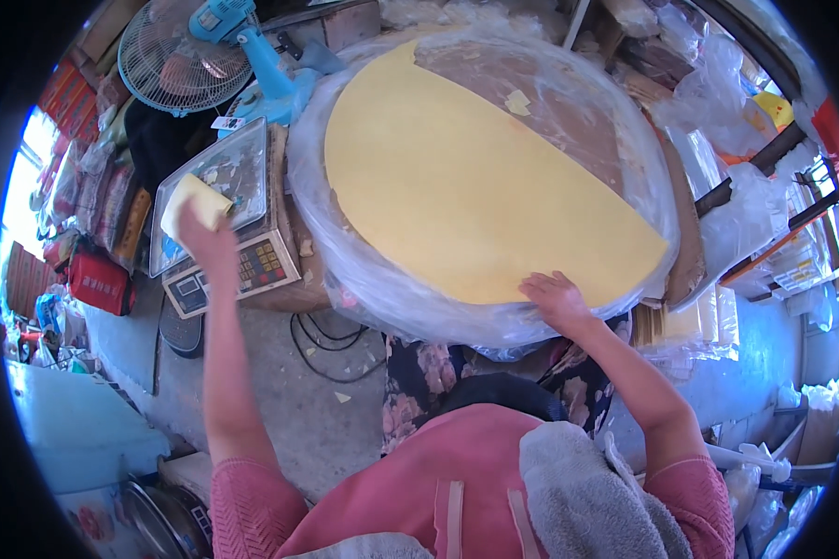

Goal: The person folds large circular yellow sheets into rectangular packets by hand, stacks them on a weighing scale, and then places the stack into a plastic bag.

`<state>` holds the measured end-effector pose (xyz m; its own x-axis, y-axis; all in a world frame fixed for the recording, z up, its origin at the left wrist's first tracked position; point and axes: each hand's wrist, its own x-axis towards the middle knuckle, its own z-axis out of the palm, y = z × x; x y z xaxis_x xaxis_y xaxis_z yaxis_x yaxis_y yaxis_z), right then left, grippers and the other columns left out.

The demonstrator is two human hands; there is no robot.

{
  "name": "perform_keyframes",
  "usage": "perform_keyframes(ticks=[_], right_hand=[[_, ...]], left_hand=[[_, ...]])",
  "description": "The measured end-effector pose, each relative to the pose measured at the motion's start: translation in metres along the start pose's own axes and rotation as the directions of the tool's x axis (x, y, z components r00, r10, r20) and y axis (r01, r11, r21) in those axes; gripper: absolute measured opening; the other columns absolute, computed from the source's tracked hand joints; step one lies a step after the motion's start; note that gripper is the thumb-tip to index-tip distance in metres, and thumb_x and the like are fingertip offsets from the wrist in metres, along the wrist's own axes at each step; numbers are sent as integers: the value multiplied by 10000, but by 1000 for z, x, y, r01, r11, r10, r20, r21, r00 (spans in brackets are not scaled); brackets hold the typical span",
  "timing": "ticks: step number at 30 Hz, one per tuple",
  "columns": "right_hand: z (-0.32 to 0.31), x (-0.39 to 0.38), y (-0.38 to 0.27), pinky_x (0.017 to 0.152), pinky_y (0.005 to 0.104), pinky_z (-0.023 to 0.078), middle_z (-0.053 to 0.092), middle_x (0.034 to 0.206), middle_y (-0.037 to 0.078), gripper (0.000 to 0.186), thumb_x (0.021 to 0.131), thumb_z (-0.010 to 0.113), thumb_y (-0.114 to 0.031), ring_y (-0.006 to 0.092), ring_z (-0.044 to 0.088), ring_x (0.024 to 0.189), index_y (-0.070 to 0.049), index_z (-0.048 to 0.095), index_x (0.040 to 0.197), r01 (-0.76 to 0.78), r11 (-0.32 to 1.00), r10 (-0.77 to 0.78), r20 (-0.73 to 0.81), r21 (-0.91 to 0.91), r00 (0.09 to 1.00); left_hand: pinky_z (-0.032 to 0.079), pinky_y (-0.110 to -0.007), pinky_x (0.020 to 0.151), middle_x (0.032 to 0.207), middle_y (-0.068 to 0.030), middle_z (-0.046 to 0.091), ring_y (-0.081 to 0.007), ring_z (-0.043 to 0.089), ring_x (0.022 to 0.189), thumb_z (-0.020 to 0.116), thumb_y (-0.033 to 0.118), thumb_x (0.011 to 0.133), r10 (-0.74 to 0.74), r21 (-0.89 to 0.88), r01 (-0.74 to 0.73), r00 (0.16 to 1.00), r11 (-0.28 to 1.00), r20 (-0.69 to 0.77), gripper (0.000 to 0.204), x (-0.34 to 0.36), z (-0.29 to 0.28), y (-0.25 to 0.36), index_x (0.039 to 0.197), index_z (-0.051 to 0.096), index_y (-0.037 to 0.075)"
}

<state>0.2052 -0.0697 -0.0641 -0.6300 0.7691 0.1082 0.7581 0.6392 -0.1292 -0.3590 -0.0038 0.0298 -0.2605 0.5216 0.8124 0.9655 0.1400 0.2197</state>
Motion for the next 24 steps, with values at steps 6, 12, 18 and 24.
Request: perform_keyframes(ticks=[6,12,18,24], right_hand=[[-23,24,-31,906,436,457,672,1006,76,203,773,608,-76,266,633,939,-94,678,963,4,1000,-5,-47,-16,999],[-20,32,-25,693,384,500,637,730,85,129,752,716,-147,264,622,724,-51,635,726,-83,944,150,-189,320,970],[-39,46,-16,618,331,513,669,711,99,243,722,767,-263,230,643,633,-50,653,695,-500,685,469,204,531,859],[-38,62,-19,674,354,535,691,778,101,277,742,764,-316,250,674,713,-70,690,845,-484,655,514,127,581,848]], left_hand=[[491,-415,910,1052,-135,630,-317,603,1039,564,-22,757,697,-816,-127,602,564,389,354,-134,-21,159,1097,626,54],[518,-375,825,1003,-99,624,-292,603,975,574,-40,673,808,-847,-142,413,513,420,346,-193,-39,184,993,659,60],[502,-408,836,1004,-130,611,-318,588,974,586,-31,710,734,-860,-84,566,503,375,319,-170,-40,199,1020,631,28],[451,-463,927,1080,-175,617,-379,554,1067,666,148,805,568,-673,-124,658,729,494,348,-167,3,202,1114,599,3]])
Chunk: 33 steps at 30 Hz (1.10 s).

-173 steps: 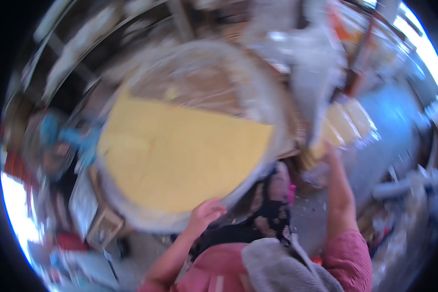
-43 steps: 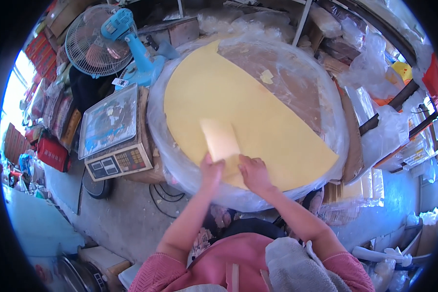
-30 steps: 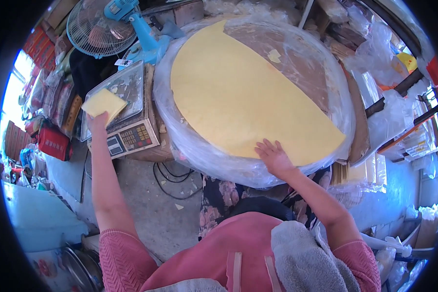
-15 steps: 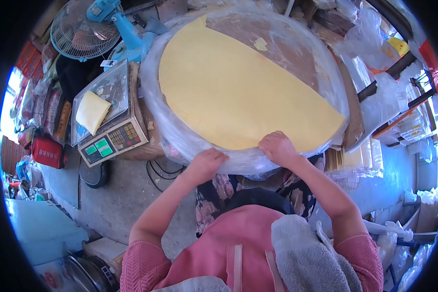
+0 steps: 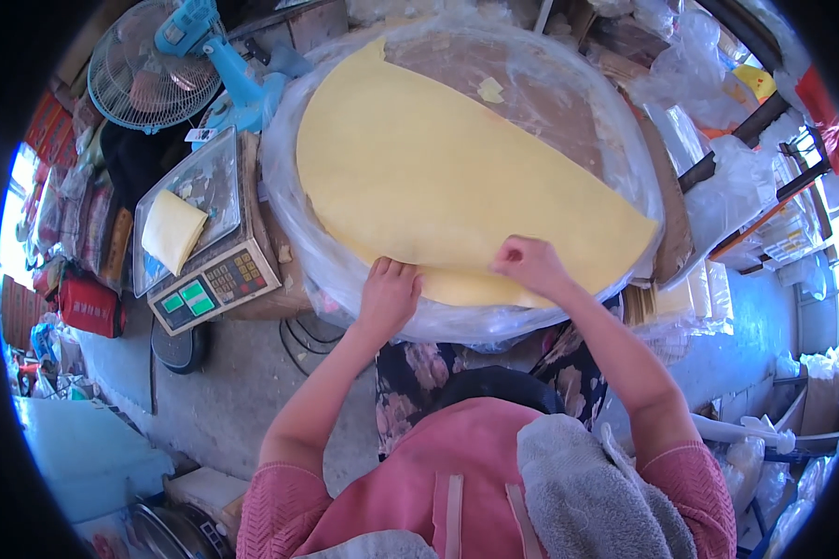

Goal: The person folds large circular yellow sheets into rectangular packets by hand, stacks them on a weighing scale, and then places the stack into a plastic bag.

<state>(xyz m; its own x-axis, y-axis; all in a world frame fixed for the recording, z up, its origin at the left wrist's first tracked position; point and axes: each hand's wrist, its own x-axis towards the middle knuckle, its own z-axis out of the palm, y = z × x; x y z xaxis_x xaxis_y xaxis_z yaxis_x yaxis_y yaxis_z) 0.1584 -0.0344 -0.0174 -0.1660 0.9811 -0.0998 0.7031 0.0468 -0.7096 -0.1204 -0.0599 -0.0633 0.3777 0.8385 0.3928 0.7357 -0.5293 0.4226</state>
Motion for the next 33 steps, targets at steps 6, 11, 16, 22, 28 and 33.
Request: perform_keyframes(ticks=[6,11,16,22,28,33], right_hand=[[15,20,-13,798,352,524,708,849,106,163,849,596,-185,293,675,843,-69,709,866,246,921,-253,16,-304,967],[-129,95,-43,728,405,500,691,845,138,216,872,613,-258,328,646,784,-55,687,869,-20,959,-109,-432,-284,895],[-169,108,-83,776,464,496,673,901,192,274,863,628,-350,379,634,890,-87,685,913,-4,914,-182,-417,-407,891],[-235,176,-78,770,453,506,670,889,190,236,848,607,-284,366,647,869,-75,675,932,113,775,-427,-382,-622,820],[-365,171,-199,752,411,522,701,917,136,198,858,617,-229,318,680,822,-93,706,972,69,520,-772,-434,-851,464],[-287,64,-236,773,327,529,701,905,125,186,851,613,-70,251,693,837,-67,697,1016,285,528,-786,-333,-800,520]], left_hand=[[326,-668,991,1412,-174,430,-458,357,1299,651,408,836,6,274,-48,988,961,151,533,10,19,12,1329,552,231],[335,-672,984,1434,-172,391,-479,340,1299,641,434,846,-7,312,-55,981,949,193,522,17,13,12,1331,547,268],[272,-648,1052,1516,-160,304,-467,247,1381,583,476,880,-376,273,263,554,926,743,565,112,16,0,1391,487,256],[67,-709,1092,1588,-122,193,-466,92,1444,457,610,908,-130,313,47,960,949,249,660,111,74,-9,1478,364,290],[25,-698,1104,1599,-111,162,-445,43,1458,416,630,913,-200,323,92,925,942,322,668,116,59,5,1494,331,310],[42,-646,1135,1594,-118,176,-406,68,1466,498,556,897,-214,282,127,929,951,301,738,109,57,1,1511,285,207]])
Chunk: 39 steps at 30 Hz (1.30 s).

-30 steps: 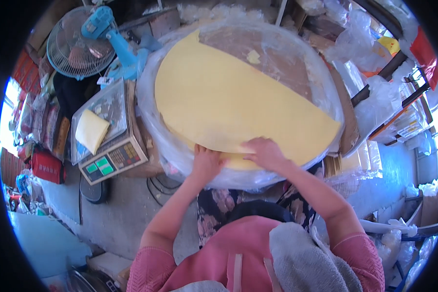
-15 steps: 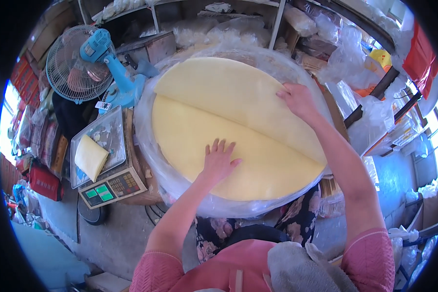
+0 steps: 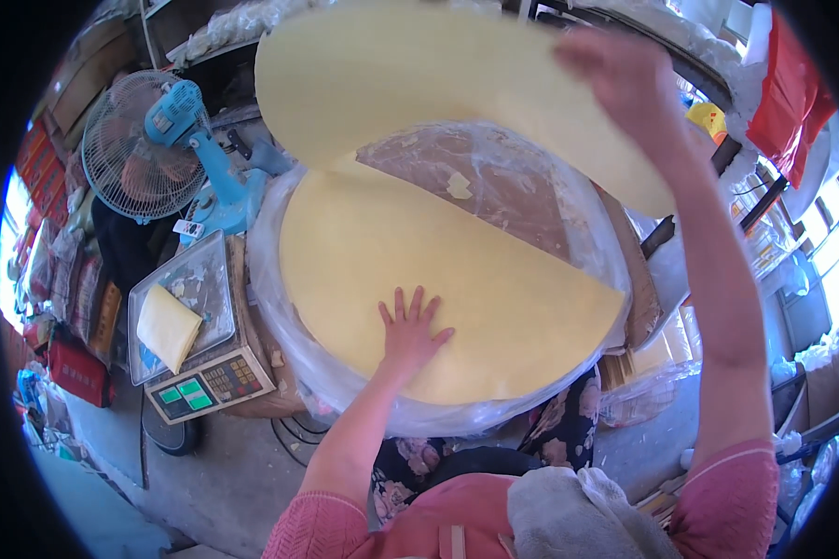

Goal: The person folds large circular yellow sheets into rectangular packets by hand, stacks them on a weighing scale, and then places the stack into a plastic bag.

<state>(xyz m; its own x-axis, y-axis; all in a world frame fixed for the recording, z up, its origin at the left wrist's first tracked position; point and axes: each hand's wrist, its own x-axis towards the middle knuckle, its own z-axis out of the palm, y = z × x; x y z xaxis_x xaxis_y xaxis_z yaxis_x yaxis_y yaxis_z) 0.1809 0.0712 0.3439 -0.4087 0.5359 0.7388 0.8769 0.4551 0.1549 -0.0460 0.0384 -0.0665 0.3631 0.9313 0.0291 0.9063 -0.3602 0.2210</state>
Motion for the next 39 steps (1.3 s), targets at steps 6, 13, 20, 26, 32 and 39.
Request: perform_keyframes(ticks=[6,13,20,26,32,39], right_hand=[[64,-199,-80,817,385,538,670,1045,117,353,755,570,11,290,657,967,-76,675,1080,23,977,-53,138,211,989],[134,-376,-69,1009,479,414,634,1191,60,407,748,567,3,296,577,1150,-115,653,1127,-121,963,8,421,241,907],[117,-378,-25,879,438,460,681,951,89,146,865,612,-112,259,632,928,-89,676,995,-635,736,350,670,235,654],[150,-367,35,652,384,480,637,747,160,320,826,686,-345,287,605,669,-35,669,902,-832,554,537,755,22,377],[205,-369,46,782,426,505,681,851,160,358,819,651,-396,334,657,856,-44,672,883,-808,587,562,743,-48,364],[220,-352,47,778,460,493,680,818,181,338,875,616,-373,349,658,841,-38,649,900,-569,796,509,735,-205,447]], left_hand=[[78,-383,1207,1576,-201,157,-325,110,1470,736,98,780,-604,-788,2,644,615,-469,971,-5,3,-63,1517,110,5],[164,-553,1151,1392,-109,497,-300,380,1375,590,44,782,142,151,-63,790,986,-597,406,-47,-50,-123,1170,642,151],[322,-463,1094,1013,-56,694,-218,640,1041,604,33,794,159,-63,-163,985,985,-69,246,-39,-48,-172,1017,665,119],[343,-461,1070,1185,-94,625,-259,556,1164,649,177,859,-169,-141,143,967,980,-192,303,9,-103,-107,1157,613,132],[167,-653,1095,1457,-110,418,-336,295,1407,577,406,912,109,252,9,887,968,-449,541,49,-23,-84,1396,464,192],[55,-693,1099,1530,-100,336,-405,218,1429,414,564,957,-15,164,42,987,986,-163,604,62,7,-65,1446,419,210]])
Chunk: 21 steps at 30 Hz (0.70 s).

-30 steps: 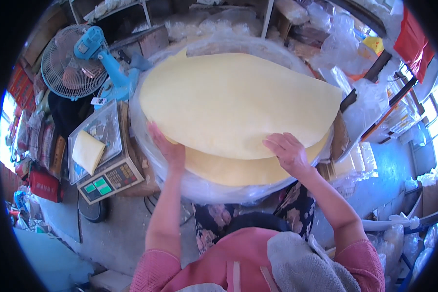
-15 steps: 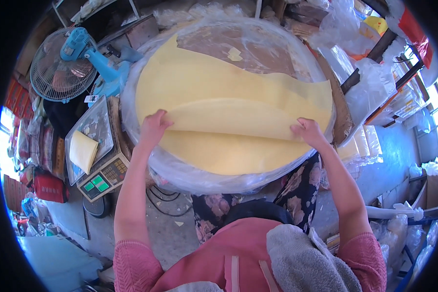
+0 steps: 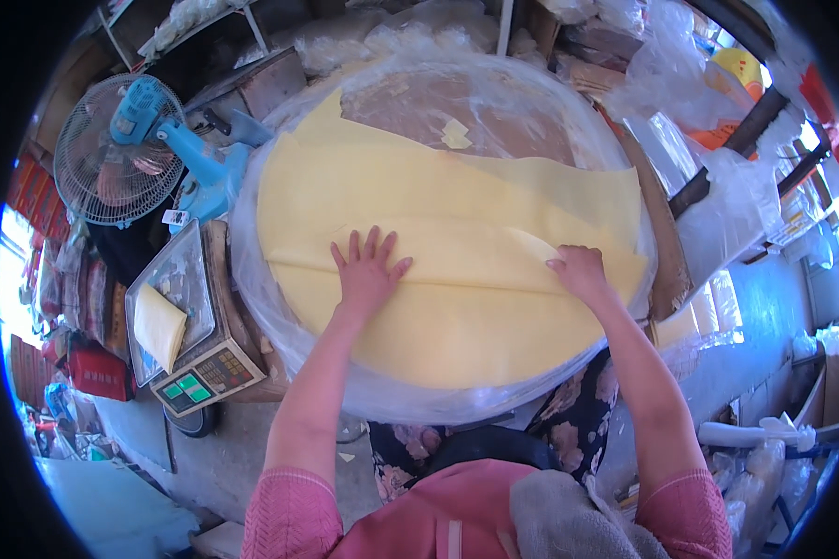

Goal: The person folds large circular yellow sheets into rectangular packets by hand, stacks them on a weighing scale, and then places the stack into a plastic bag.

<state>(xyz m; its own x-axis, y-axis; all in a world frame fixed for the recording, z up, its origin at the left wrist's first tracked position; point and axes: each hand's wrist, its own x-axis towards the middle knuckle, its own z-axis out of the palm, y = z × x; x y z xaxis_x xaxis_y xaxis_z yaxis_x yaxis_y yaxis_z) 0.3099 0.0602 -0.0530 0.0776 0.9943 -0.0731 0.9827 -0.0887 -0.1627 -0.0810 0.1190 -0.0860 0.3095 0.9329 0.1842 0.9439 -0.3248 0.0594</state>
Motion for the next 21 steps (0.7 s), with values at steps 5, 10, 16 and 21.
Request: perform_keyframes(ticks=[5,10,16,21], right_hand=[[-5,5,-9,823,448,447,681,801,177,348,916,573,-366,331,656,842,-23,622,899,15,998,-12,51,-65,999],[-3,9,-13,909,424,379,685,779,160,348,924,571,-363,320,656,813,-17,598,952,-51,996,56,66,-66,996],[-2,2,-35,950,510,371,644,1150,135,421,903,594,-373,283,589,1065,-93,555,1216,-33,980,-5,-187,-197,982],[35,-19,-106,1118,601,213,392,1480,101,513,934,546,-310,299,317,1394,-143,454,1410,340,928,-371,-277,-152,886]], left_hand=[[64,-683,1104,1543,-101,312,-415,199,1433,402,571,958,-12,-30,11,1000,999,-19,608,2,12,-3,1455,405,221],[80,-672,1110,1553,-99,295,-405,192,1439,402,574,956,-49,-11,49,998,999,27,617,12,7,6,1466,383,228],[58,-704,1097,1587,-80,209,-426,96,1455,387,616,942,14,-116,5,987,993,163,647,15,3,42,1483,358,262],[57,-710,1092,1589,-65,206,-431,90,1454,381,619,942,6,-81,4,992,997,127,639,10,13,37,1478,367,272]])
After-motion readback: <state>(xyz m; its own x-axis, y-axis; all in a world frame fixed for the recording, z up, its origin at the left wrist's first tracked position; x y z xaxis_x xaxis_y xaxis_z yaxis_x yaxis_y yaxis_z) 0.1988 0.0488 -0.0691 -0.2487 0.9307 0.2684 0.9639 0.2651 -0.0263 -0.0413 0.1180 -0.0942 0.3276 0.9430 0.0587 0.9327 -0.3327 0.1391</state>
